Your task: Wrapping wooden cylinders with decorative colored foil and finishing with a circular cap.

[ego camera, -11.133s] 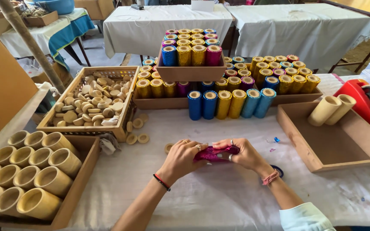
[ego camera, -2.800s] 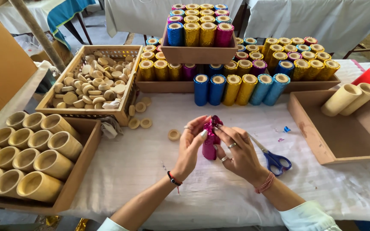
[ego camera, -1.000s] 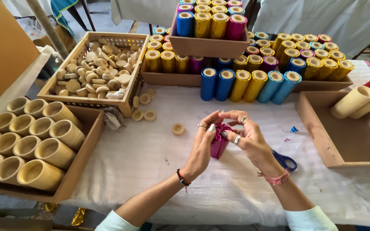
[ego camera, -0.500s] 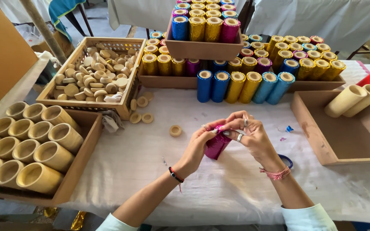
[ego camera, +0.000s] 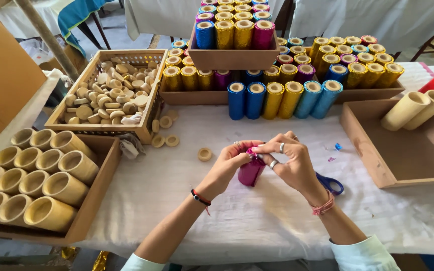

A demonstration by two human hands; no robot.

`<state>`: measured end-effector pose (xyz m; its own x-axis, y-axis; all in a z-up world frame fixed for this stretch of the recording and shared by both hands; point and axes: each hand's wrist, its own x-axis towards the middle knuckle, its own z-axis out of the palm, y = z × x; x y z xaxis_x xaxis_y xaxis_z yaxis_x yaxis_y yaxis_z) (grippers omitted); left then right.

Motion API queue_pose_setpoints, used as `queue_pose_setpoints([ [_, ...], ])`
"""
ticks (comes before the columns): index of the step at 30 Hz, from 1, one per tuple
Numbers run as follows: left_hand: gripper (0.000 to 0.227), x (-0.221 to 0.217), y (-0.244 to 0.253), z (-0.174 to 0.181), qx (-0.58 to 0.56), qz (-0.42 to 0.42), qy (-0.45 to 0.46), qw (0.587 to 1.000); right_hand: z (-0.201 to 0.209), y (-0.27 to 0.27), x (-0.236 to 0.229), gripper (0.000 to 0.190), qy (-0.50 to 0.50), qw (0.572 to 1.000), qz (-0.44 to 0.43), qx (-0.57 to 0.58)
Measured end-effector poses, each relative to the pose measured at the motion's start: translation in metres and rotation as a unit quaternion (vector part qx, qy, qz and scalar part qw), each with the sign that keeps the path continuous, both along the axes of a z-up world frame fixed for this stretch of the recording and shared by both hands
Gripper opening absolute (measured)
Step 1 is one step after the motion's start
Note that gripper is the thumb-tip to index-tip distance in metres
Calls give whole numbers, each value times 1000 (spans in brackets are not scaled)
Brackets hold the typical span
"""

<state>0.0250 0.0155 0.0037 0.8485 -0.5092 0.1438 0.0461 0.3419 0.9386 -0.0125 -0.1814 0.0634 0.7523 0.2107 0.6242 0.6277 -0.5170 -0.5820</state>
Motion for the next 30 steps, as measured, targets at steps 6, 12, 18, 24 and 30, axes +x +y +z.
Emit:
queue_pose_setpoints([
  [6, 41, 4, 8, 1, -31, -12, 5, 999, 19, -5, -8, 49, -7, 992, 86, -93],
  [12, 44, 3, 13, 6, -8, -22, 4, 1000, 21, -5, -12, 45, -93, 973, 78, -195],
  [18, 44, 3, 22, 19, 16, -54, 11, 998, 22, -3, -17, 42, -137, 966, 33, -216],
  [24, 38, 7, 29, 28, 162, -39, 20, 986, 19, -5, -16, 33, -177, 959, 20, -222],
  [30, 33, 21, 26, 4, 102, -31, -17, 994, 41, -26, -30, 34, -172, 971, -44, -159],
])
